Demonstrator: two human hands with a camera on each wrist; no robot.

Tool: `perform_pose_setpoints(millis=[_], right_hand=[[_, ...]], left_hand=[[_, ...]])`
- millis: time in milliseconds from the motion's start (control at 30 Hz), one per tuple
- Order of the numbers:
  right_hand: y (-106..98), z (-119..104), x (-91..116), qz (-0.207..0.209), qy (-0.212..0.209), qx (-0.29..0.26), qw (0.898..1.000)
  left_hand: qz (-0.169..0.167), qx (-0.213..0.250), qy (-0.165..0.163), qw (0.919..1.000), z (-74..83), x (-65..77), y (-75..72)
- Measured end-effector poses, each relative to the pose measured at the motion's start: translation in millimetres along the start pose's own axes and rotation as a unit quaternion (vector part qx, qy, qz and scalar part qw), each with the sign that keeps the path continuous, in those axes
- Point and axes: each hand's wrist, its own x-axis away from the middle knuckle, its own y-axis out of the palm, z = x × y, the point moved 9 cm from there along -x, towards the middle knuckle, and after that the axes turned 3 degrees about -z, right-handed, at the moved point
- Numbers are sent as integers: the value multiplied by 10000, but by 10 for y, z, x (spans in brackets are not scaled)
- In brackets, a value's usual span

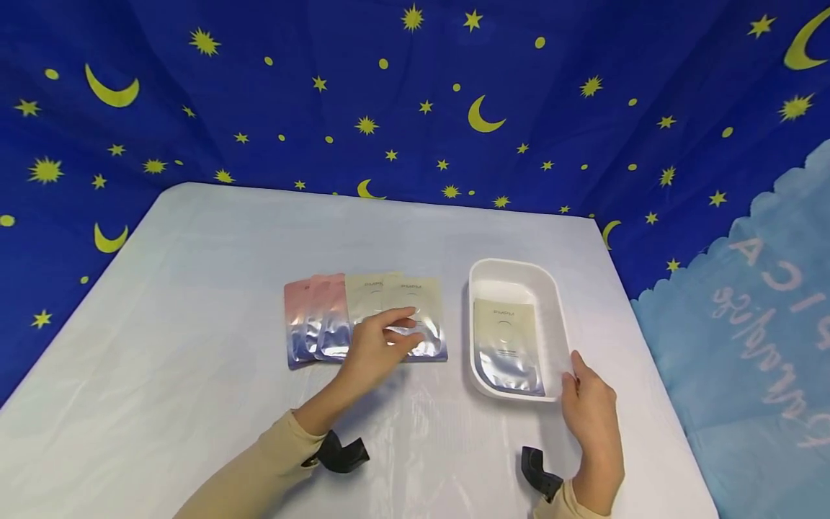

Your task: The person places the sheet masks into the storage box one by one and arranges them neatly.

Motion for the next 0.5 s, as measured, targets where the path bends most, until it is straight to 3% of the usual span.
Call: perform_pose_setpoints(millis=[167,267,333,400,500], right_hand=[[-39,8,-5,102,-6,23,9999],[-44,20,-6,81,41,11,10000],[-36,25,-7,47,63,4,10000],[-19,29,-5,13,117,-18,9999],[4,21,-5,6,137,-40,9999]], left_hand=[[584,-80,-342,9977,-251,22,-401],[763,-492,-422,9950,-374,-10,-471],[743,-1010,-439,9911,-441,-33,-430],[675,-1722,-467,9816,-496,-47,-343],[616,-2902,-494,9537,-547,-57,-185]])
